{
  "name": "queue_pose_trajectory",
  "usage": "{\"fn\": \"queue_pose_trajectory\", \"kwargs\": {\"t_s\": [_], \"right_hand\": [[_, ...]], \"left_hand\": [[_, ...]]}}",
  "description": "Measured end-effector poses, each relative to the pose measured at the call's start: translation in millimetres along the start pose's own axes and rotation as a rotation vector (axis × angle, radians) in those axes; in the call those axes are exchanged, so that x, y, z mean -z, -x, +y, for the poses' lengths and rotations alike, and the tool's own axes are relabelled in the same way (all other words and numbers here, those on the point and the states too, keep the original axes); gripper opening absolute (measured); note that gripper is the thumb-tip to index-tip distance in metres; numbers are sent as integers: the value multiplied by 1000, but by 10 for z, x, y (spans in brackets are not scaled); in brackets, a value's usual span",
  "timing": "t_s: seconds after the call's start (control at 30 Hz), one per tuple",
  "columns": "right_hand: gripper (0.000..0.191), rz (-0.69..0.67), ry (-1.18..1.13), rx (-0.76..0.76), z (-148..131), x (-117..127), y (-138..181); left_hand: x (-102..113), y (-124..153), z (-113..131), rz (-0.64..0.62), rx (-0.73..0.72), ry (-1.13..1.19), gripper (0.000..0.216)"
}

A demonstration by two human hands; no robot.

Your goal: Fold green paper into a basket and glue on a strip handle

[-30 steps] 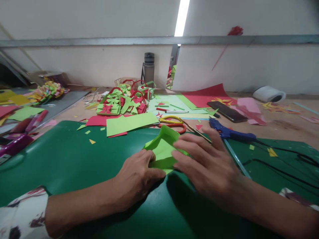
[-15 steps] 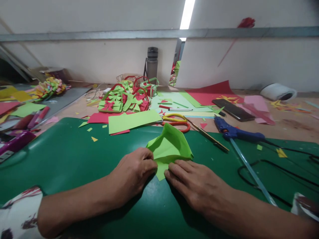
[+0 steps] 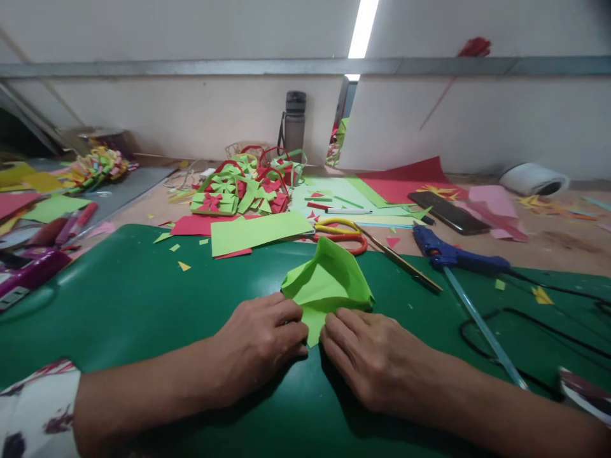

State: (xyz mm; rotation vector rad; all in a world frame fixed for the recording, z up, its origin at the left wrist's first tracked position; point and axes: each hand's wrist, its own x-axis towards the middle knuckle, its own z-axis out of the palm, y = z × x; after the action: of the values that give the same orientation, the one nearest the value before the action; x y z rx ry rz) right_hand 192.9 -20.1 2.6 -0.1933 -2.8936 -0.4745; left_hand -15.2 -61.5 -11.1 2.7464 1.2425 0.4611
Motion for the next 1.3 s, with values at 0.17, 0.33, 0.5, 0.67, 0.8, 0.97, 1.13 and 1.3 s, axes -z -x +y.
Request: {"fn": "queue_pose_trajectory", "kwargs": {"t_s": [0.17,0.33,0.5,0.67,0.8,0.97,1.13,1.3], "right_hand": [[18,2,-47,-43,24,-1,16],[20,-11,-196,-122,64,-5,16],[23,-45,-510,-436,29,-1,44],[20,-177,-665,-527,19,85,17],[19,-236,-712,-577,35,106,-12],[18,-254,-672,-599,18,93,-22],[18,-159,-583,-549,-26,28,45],[18,47,-491,-465,-94,-44,130]], "left_hand": [[-7,-48,25,8,24,-10,36],[-17,-57,61,58,96,95,29],[8,-73,110,101,216,300,20],[19,-90,158,67,257,282,21],[7,-113,181,22,338,200,22],[16,-135,183,-25,415,182,20],[42,-174,178,-51,436,186,19],[46,-196,177,-54,474,194,16]]}}
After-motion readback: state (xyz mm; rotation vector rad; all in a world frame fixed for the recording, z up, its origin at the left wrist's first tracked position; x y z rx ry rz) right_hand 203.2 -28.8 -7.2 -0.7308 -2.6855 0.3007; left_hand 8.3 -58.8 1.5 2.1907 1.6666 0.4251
